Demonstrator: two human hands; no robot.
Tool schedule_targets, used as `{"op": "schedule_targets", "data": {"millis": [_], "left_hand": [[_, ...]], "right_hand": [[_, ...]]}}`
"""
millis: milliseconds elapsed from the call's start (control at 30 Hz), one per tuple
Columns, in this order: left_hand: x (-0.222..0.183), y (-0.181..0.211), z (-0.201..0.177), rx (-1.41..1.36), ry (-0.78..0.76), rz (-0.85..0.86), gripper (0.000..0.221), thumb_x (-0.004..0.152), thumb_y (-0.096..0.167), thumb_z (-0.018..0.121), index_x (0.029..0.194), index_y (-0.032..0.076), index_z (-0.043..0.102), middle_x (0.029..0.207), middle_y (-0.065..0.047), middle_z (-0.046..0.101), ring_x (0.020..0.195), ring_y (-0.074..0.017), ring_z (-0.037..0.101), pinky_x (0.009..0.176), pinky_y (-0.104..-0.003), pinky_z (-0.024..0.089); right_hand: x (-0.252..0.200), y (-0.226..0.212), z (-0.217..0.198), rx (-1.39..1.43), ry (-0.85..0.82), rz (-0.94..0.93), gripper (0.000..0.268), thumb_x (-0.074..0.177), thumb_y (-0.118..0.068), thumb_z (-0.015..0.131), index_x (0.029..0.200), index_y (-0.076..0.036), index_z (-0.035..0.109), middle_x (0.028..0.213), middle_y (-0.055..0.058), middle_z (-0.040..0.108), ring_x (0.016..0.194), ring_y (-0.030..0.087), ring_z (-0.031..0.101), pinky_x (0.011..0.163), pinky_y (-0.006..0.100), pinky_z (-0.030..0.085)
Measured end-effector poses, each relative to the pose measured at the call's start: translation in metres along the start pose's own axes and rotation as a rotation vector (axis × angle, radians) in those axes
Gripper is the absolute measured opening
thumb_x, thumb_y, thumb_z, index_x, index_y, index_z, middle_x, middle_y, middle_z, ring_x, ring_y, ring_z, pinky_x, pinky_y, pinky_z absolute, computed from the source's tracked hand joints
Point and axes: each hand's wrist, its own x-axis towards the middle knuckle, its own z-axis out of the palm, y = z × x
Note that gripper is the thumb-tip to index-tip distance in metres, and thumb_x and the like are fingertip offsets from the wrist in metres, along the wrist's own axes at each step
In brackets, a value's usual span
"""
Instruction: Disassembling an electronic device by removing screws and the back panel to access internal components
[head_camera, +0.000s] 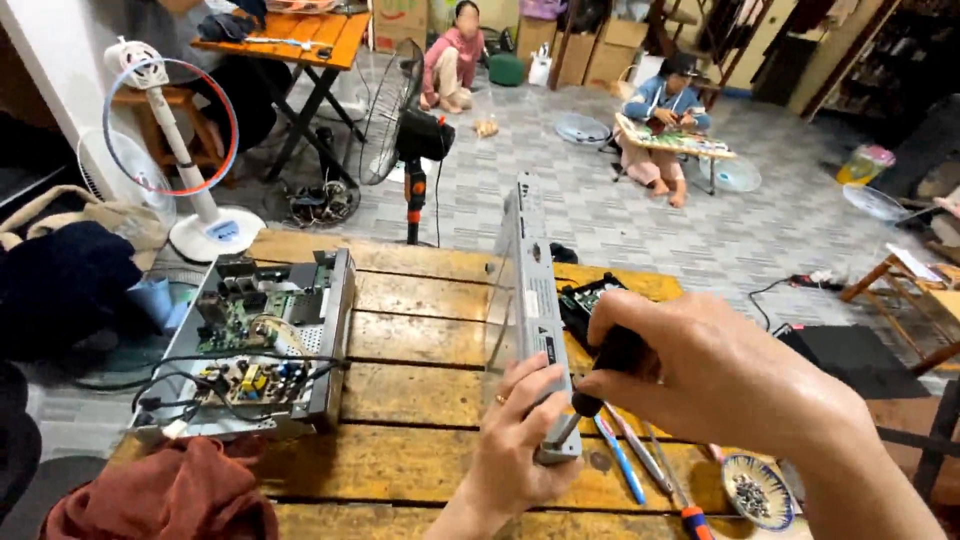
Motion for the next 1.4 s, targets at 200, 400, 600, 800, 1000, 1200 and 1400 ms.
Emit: {"op": "schedule_targets", "data": {"millis": [200, 400, 600, 800, 1000, 1200, 1400], "left_hand": [[0.0, -0.002, -0.002, -0.002, 0.007, 0.002, 0.037, 0.086, 0.03, 0.061, 0.11, 0.002, 0.058, 0.125, -0.021, 0.06, 0.126, -0.0461, 0.056, 0.106, -0.061, 0.045], [-0.002, 0.003, 0.003, 0.014, -0.025, -0.002, 0.036, 0.079, 0.022, 0.064, 0.108, 0.0, 0.059, 0.129, -0.019, 0.059, 0.127, -0.0445, 0.056, 0.109, -0.063, 0.042], [0.002, 0.002, 0.007, 0.058, -0.014, -0.002, 0.036, 0.081, 0.026, 0.061, 0.11, 0.004, 0.06, 0.126, -0.018, 0.063, 0.126, -0.042, 0.057, 0.109, -0.062, 0.041], [-0.006, 0.004, 0.001, 0.072, 0.027, -0.031, 0.036, 0.089, 0.033, 0.053, 0.106, 0.002, 0.058, 0.126, -0.02, 0.061, 0.126, -0.0431, 0.056, 0.108, -0.063, 0.042], [-0.005, 0.003, 0.001, 0.079, 0.016, -0.044, 0.033, 0.081, 0.016, 0.06, 0.11, 0.002, 0.057, 0.128, -0.02, 0.059, 0.129, -0.0425, 0.054, 0.112, -0.066, 0.038], [-0.006, 0.004, 0.003, 0.08, -0.023, -0.053, 0.037, 0.08, 0.017, 0.06, 0.112, 0.001, 0.057, 0.129, -0.021, 0.059, 0.131, -0.0425, 0.052, 0.114, -0.066, 0.036], [-0.001, 0.002, 0.001, 0.053, 0.019, -0.027, 0.031, 0.081, 0.014, 0.06, 0.108, 0.0, 0.057, 0.126, -0.022, 0.059, 0.127, -0.0442, 0.054, 0.111, -0.064, 0.041]], "right_hand": [[-0.004, 0.004, 0.0, 0.304, -0.133, -0.23, 0.026, 0.092, -0.025, 0.06, 0.117, -0.025, 0.059, 0.081, -0.005, 0.078, 0.06, 0.012, 0.072, 0.056, 0.028, 0.058], [-0.006, 0.003, 0.018, 0.156, 0.094, -0.202, 0.019, 0.088, -0.03, 0.068, 0.105, -0.027, 0.061, 0.071, -0.006, 0.077, 0.053, 0.016, 0.069, 0.052, 0.031, 0.052], [-0.022, 0.01, 0.02, 0.189, 0.085, -0.158, 0.024, 0.087, -0.031, 0.07, 0.11, -0.028, 0.065, 0.085, -0.009, 0.082, 0.067, 0.012, 0.079, 0.062, 0.028, 0.059], [-0.024, 0.006, 0.027, 0.25, 0.152, -0.128, 0.027, 0.085, -0.026, 0.072, 0.109, -0.023, 0.061, 0.076, -0.007, 0.082, 0.056, 0.009, 0.081, 0.052, 0.026, 0.059], [-0.025, 0.002, 0.031, 0.015, 0.216, -0.091, 0.031, 0.085, -0.038, 0.071, 0.109, -0.026, 0.057, 0.048, -0.007, 0.065, 0.038, 0.02, 0.06, 0.045, 0.033, 0.045], [-0.025, -0.008, 0.034, -0.189, 0.217, -0.037, 0.036, 0.085, -0.048, 0.07, 0.109, -0.027, 0.053, 0.065, 0.0, 0.068, 0.05, 0.03, 0.067, 0.048, 0.044, 0.047], [-0.024, -0.007, 0.008, -0.028, 0.005, -0.092, 0.038, 0.086, -0.034, 0.07, 0.12, -0.028, 0.053, 0.094, -0.005, 0.077, 0.069, 0.025, 0.074, 0.06, 0.04, 0.055]]}}
